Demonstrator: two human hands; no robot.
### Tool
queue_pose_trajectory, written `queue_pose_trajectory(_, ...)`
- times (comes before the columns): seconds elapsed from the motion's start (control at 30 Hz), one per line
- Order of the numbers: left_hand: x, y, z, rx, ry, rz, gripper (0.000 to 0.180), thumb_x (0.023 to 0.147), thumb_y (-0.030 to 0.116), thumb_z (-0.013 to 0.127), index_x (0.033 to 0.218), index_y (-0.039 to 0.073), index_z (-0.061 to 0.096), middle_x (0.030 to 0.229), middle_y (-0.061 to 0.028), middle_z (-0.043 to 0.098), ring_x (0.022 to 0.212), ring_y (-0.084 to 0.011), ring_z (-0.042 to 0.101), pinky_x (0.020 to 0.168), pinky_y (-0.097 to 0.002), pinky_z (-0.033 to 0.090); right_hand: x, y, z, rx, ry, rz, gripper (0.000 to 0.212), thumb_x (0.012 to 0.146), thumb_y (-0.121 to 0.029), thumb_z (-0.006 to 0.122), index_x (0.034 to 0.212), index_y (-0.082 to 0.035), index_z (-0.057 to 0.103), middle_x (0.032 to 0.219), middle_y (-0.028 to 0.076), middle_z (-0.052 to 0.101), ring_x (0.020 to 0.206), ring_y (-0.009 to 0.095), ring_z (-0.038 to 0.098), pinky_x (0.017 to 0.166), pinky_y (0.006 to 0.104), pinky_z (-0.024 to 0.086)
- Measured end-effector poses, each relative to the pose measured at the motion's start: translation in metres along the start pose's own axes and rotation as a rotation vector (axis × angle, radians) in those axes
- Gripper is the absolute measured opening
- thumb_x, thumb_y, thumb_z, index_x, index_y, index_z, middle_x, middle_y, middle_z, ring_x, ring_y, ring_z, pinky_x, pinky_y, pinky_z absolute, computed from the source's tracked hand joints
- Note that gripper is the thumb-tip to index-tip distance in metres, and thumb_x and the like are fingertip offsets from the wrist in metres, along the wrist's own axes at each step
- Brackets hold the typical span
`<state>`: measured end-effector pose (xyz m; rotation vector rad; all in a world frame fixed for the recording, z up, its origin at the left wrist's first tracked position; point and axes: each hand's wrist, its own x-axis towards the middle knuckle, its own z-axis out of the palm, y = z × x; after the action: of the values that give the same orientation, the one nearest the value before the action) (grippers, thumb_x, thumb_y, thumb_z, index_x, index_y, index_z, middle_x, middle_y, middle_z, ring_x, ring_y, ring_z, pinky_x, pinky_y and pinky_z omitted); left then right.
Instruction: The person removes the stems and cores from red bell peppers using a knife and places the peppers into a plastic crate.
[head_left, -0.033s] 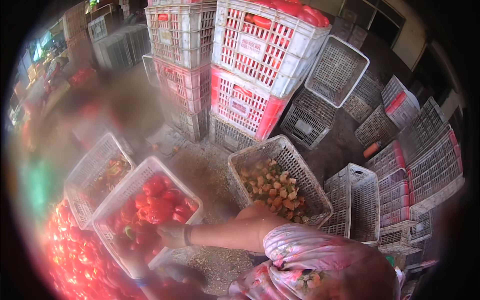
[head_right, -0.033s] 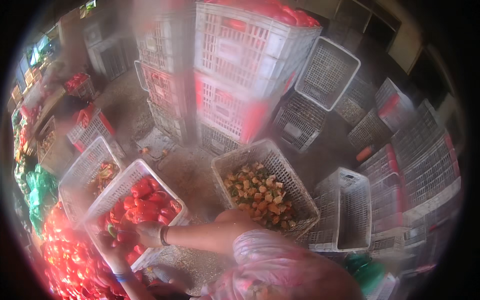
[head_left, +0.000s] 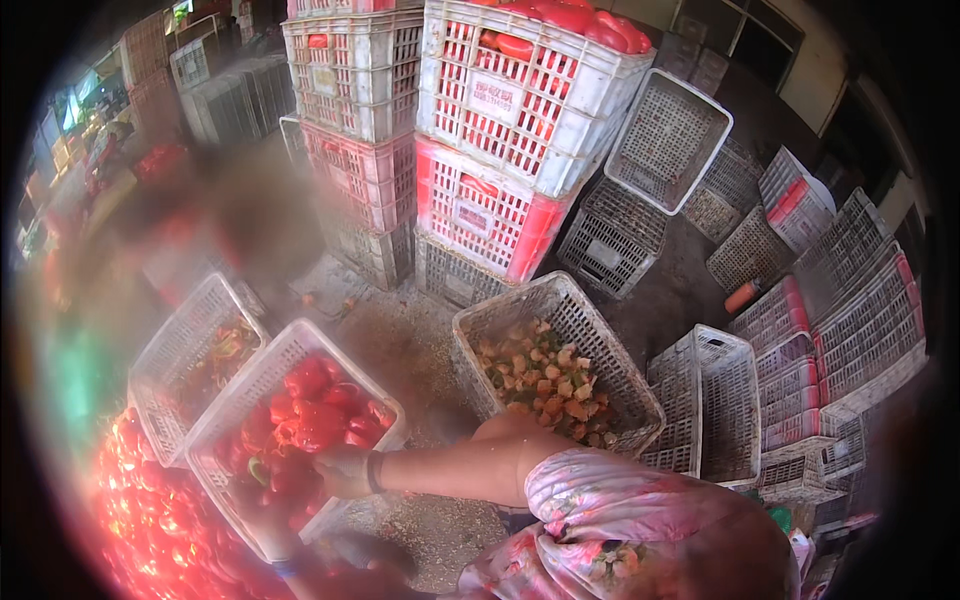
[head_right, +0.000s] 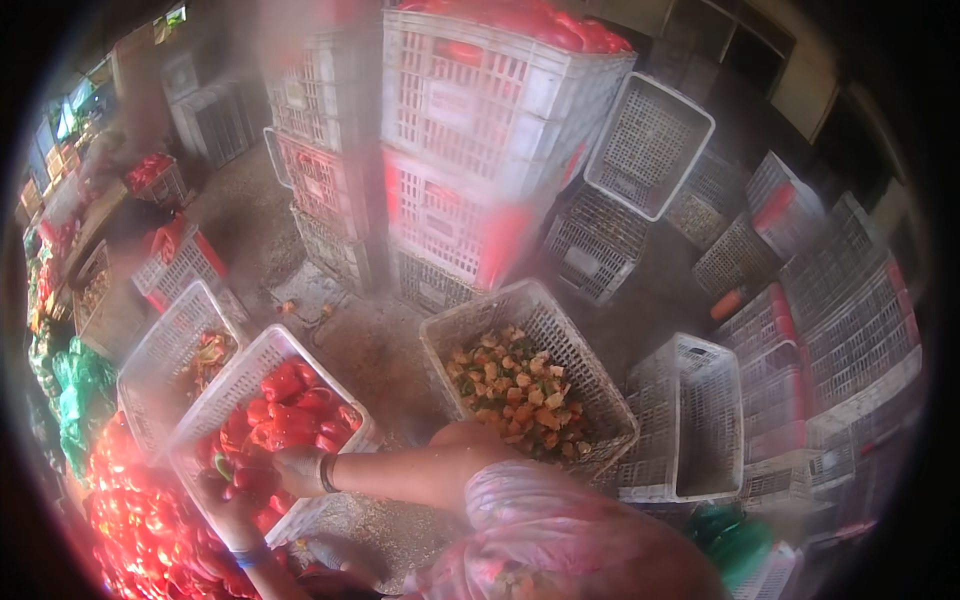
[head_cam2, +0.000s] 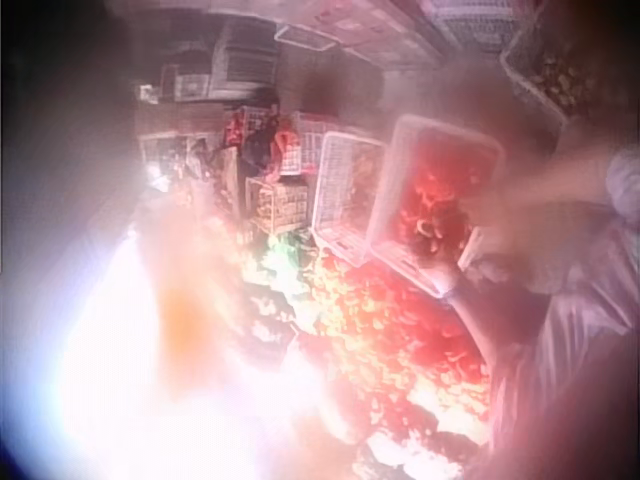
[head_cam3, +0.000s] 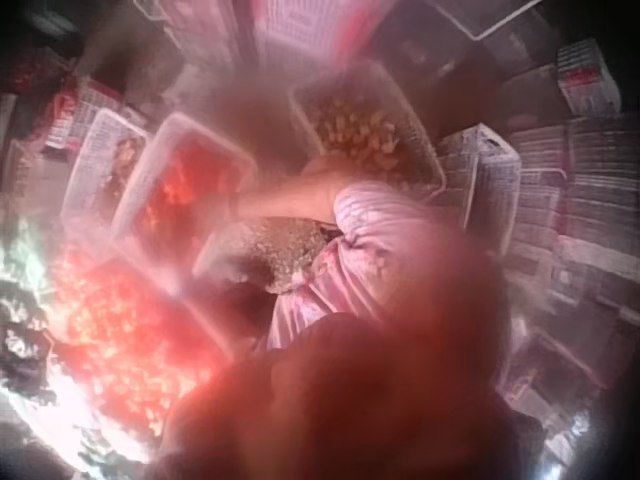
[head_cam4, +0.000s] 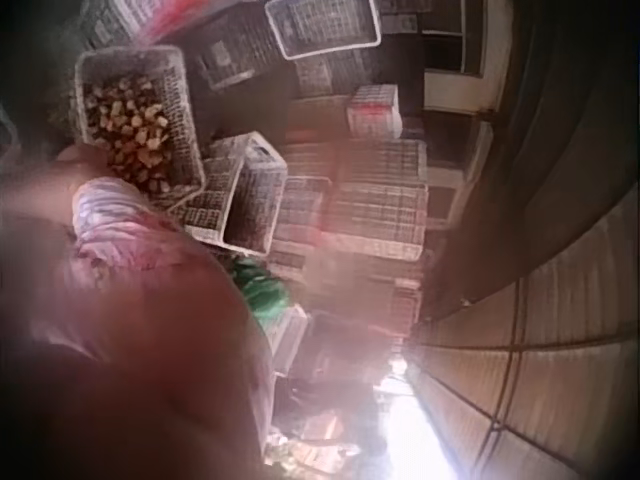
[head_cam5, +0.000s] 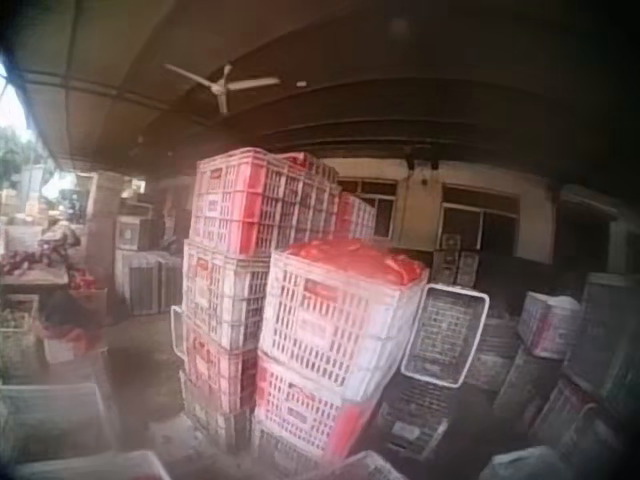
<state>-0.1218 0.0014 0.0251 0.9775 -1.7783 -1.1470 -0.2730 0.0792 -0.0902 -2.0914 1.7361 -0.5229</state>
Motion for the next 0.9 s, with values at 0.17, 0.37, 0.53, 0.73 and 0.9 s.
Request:
queue_pose_trajectory(0.17,0.007,0.005,0.011,-0.737,-0.183,-0.048,0.029,0.081,0.008,0.06,0.109,0.005,0.055,0.094,-0.0038,0.057,0.082,-0.0108,0.054,0.064,-0.0247,0.047,-0.023,0.005,-0.005,0.715,0.147,0.202,0.039,0.097,-0.031,0.05,0.129,-0.009,0.056,0.139,0.016,0.048,0.117,0.016,0.054,0.096,0.0304,0.044)
queue_pose_trajectory(0.37,0.01,-0.012,-0.014,-0.358,-0.337,0.056,0.051,0.068,0.001,0.073,0.115,0.007,0.054,0.101,-0.0032,0.059,0.085,-0.0121,0.059,0.07,-0.0259,0.051,-0.012,-0.019,-0.098,1.0,0.118,0.203,0.089,0.083,-0.063,0.061,0.151,-0.015,0.031,0.14,0.013,0.049,0.123,0.021,0.05,0.098,0.0342,0.044)
queue_pose_trajectory(0.53,0.0,-0.013,0.016,-0.359,-0.184,-0.026,0.077,0.066,0.011,0.081,0.134,0.005,0.047,0.122,-0.0084,0.057,0.11,-0.0179,0.057,0.091,-0.0324,0.049,-0.005,-0.053,-0.128,1.456,0.151,0.233,0.099,0.074,-0.057,0.077,0.147,-0.005,0.035,0.105,-0.003,0.059,0.084,0.001,0.055,0.064,0.0143,0.047)
queue_pose_trajectory(0.73,-0.016,0.002,0.036,-0.669,-0.194,-0.242,0.042,0.091,0.017,0.056,0.129,0.002,0.049,0.117,-0.0085,0.06,0.106,-0.0177,0.059,0.089,-0.0334,0.05,0.012,-0.03,-0.094,1.489,0.406,0.169,0.081,0.072,-0.04,0.08,0.139,-0.007,0.048,0.108,0.002,0.064,0.083,0.005,0.059,0.07,0.0222,0.049)
queue_pose_trajectory(0.9,-0.013,0.0,0.032,-0.575,-0.363,-0.274,0.033,0.09,0.005,0.05,0.123,0.0,0.052,0.116,-0.0084,0.06,0.105,-0.0169,0.06,0.088,-0.0327,0.051,0.009,-0.016,-0.09,0.957,0.296,0.253,0.073,0.072,-0.022,0.078,0.137,-0.003,0.049,0.113,0.007,0.062,0.093,0.011,0.061,0.082,0.0265,0.052)
